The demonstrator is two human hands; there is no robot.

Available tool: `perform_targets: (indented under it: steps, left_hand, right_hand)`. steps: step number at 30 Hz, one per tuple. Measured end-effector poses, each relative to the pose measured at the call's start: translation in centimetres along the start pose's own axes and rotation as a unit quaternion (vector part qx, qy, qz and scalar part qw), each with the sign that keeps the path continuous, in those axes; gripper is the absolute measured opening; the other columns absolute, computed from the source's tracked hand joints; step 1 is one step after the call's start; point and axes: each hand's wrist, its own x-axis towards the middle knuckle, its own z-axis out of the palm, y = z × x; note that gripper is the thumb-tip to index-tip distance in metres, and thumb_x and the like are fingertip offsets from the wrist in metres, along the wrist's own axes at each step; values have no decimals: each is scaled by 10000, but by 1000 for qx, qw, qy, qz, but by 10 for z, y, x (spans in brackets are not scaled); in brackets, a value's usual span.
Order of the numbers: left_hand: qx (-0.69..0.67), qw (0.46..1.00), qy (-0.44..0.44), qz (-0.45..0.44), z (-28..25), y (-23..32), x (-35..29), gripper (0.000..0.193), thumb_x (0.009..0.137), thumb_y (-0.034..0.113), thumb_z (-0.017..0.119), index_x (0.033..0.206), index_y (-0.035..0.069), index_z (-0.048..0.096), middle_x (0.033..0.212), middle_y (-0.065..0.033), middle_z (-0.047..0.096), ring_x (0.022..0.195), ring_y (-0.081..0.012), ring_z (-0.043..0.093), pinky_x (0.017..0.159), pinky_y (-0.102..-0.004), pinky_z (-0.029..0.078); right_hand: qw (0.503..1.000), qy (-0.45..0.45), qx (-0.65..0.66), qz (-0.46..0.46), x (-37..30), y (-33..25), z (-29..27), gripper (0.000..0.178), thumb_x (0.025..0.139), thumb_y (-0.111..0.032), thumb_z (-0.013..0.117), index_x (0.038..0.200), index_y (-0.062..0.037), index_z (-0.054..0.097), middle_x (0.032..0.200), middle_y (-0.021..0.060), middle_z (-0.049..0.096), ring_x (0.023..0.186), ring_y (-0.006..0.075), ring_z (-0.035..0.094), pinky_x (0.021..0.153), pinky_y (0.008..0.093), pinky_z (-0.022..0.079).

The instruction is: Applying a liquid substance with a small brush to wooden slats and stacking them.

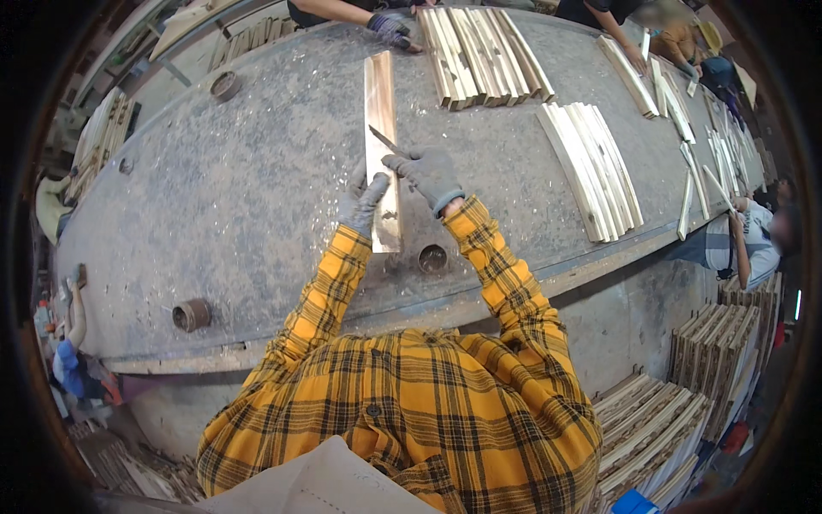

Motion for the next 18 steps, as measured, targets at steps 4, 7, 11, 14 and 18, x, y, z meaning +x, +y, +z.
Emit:
perform_targets:
  steps: [4,7,11,14,18]
  left_hand:
    - [-5,1000,-21,-13,-4,-8,30,621,781,133,679,1305,10,370,1113,-85,568,959,-159,564,829,-264,471]
    - [189,981,16,-41,-15,-10,77,652,794,175,666,1334,39,327,1036,-84,569,905,-175,576,769,-273,499]
    - [191,980,46,-31,-46,-19,80,637,806,182,646,1343,95,314,989,-78,531,766,-145,560,587,-272,508]
    - [153,983,61,-85,-67,-16,68,587,809,160,640,1321,90,362,957,-55,528,728,-118,549,575,-254,503]
    - [137,985,80,-71,-96,-16,59,549,816,142,633,1308,102,394,923,-48,546,674,-127,562,542,-261,513]
  right_hand:
    - [998,40,-45,-36,42,9,5,355,759,-349,653,849,-7,681,723,100,668,669,216,640,616,311,484]
    - [933,94,-328,-117,118,8,-2,347,731,-358,633,785,-19,682,789,171,656,695,297,634,631,350,489]
    - [899,163,-404,-41,221,21,2,292,741,-311,590,759,-34,678,801,196,642,743,350,624,668,384,502]
    - [884,206,-419,0,276,17,-2,194,778,-181,550,831,-53,686,825,181,653,810,317,644,676,389,515]
    - [878,188,-439,43,316,-1,2,180,804,-150,551,886,-67,687,875,156,662,831,298,649,660,389,517]
